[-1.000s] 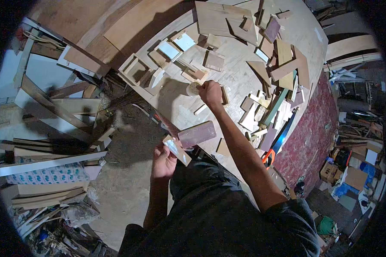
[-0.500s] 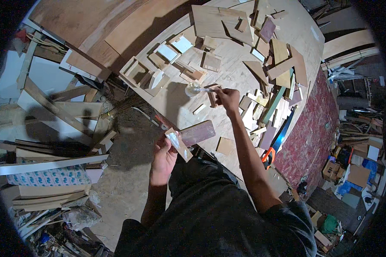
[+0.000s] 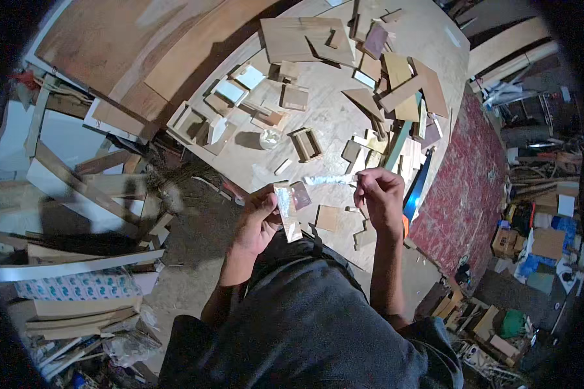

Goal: The recorder sands a wooden piece, checks fit, uses a hand saw, and applies glue to assemble a small wooden project.

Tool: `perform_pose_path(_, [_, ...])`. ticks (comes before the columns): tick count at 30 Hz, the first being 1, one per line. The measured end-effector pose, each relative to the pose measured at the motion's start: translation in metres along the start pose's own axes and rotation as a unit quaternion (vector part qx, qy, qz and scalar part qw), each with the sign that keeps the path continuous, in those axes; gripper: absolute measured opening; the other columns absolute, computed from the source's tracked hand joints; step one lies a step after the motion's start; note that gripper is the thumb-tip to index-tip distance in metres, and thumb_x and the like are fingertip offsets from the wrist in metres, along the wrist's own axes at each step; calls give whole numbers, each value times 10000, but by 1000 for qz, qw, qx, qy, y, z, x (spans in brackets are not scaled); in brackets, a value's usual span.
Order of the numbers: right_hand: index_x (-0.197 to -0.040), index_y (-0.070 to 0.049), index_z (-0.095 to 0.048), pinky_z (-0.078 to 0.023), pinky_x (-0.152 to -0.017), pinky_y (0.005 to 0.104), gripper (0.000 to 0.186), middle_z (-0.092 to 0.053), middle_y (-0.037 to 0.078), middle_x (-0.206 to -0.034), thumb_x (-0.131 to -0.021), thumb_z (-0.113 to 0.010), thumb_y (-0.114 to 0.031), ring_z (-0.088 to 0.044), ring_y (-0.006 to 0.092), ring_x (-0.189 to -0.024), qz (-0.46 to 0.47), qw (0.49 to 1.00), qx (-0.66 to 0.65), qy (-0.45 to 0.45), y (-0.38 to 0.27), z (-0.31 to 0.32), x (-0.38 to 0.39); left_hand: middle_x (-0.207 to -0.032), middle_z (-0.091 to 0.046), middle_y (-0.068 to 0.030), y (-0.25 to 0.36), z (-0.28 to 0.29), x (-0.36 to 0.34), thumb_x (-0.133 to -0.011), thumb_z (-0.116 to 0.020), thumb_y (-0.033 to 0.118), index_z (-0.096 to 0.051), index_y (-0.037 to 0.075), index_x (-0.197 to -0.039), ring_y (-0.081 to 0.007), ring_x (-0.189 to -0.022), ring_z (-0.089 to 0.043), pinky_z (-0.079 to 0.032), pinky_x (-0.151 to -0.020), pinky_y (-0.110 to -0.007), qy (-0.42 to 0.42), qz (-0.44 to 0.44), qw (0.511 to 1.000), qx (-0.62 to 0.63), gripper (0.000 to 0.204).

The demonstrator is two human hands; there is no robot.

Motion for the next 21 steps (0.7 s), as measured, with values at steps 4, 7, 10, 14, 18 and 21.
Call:
perform_pose_path(4, [-856, 68, -670, -492, -442, 282, 153, -637, 109, -706, -877, -684, -83, -606, 160, -559, 45, 999, -19, -17, -25, 9, 25, -1045, -685, -132, -13, -29, -1, -919, -647, 153, -597, -60, -1138, -178, -939, -682, -573, -806, -283, -75, 58, 995, 14, 310])
perform_pose_path(7, [-816, 62, -663, -496, -434, 289, 152, -628, 105, -679, -872, -690, -77, -593, 161, -512, 44, 999, 10, -30, -38, 17, 38, -1058, -685, -132, -21, -45, 1, -901, -670, 139, -608, -31, -1147, -174, -954, -678, -570, -807, -279, -89, 68, 994, 3, 306])
perform_pose_path(10, [-774, 48, -652, -483, -419, 281, 169, -617, 96, -663, -877, -690, -81, -576, 145, -486, 40, 998, 41, -12, -40, 26, 49, -1068, -684, -132, -29, -50, 3, -872, -709, 142, -619, 15, -1171, -170, -957, -676, -573, -793, -268, -103, 84, 991, -16, 336])
perform_pose_path(14, [-691, 26, -603, -427, -366, 258, 242, -588, 69, -626, -881, -689, -97, -536, 119, -439, -2, 996, 84, 6, -46, 37, 64, -1075, -684, -129, -38, -58, 8, -861, -724, 151, -622, 30, -1179, -188, -961, -679, -583, -788, -284, -136, 97, 986, -16, 355])
perform_pose_path(18, [-651, 7, -572, -386, -339, 251, 285, -562, 50, -584, -879, -695, -110, -508, 100, -410, -46, 996, 79, -17, -45, 44, 78, -1070, -685, -125, -43, -71, 14, -857, -727, 147, -624, 28, -1172, -191, -958, -681, -591, -768, -288, -127, 78, 989, -20, 352])
perform_pose_path(21, [-654, 5, -577, -385, -350, 245, 271, -563, 51, -570, -878, -693, -95, -511, 92, -415, -29, 996, 82, -33, -50, 48, 91, -1064, -684, -124, -49, -71, 18, -863, -719, 152, -624, 26, -1166, -199, -963, -681, -595, -777, -295, -123, 62, 990, -25, 342])
Point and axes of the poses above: each hand's wrist, its own x-axis away from the middle knuckle, its own z-axis out of the back of the hand, y = z × x, the point moved 5 cm from there along -x, towards the middle knuckle
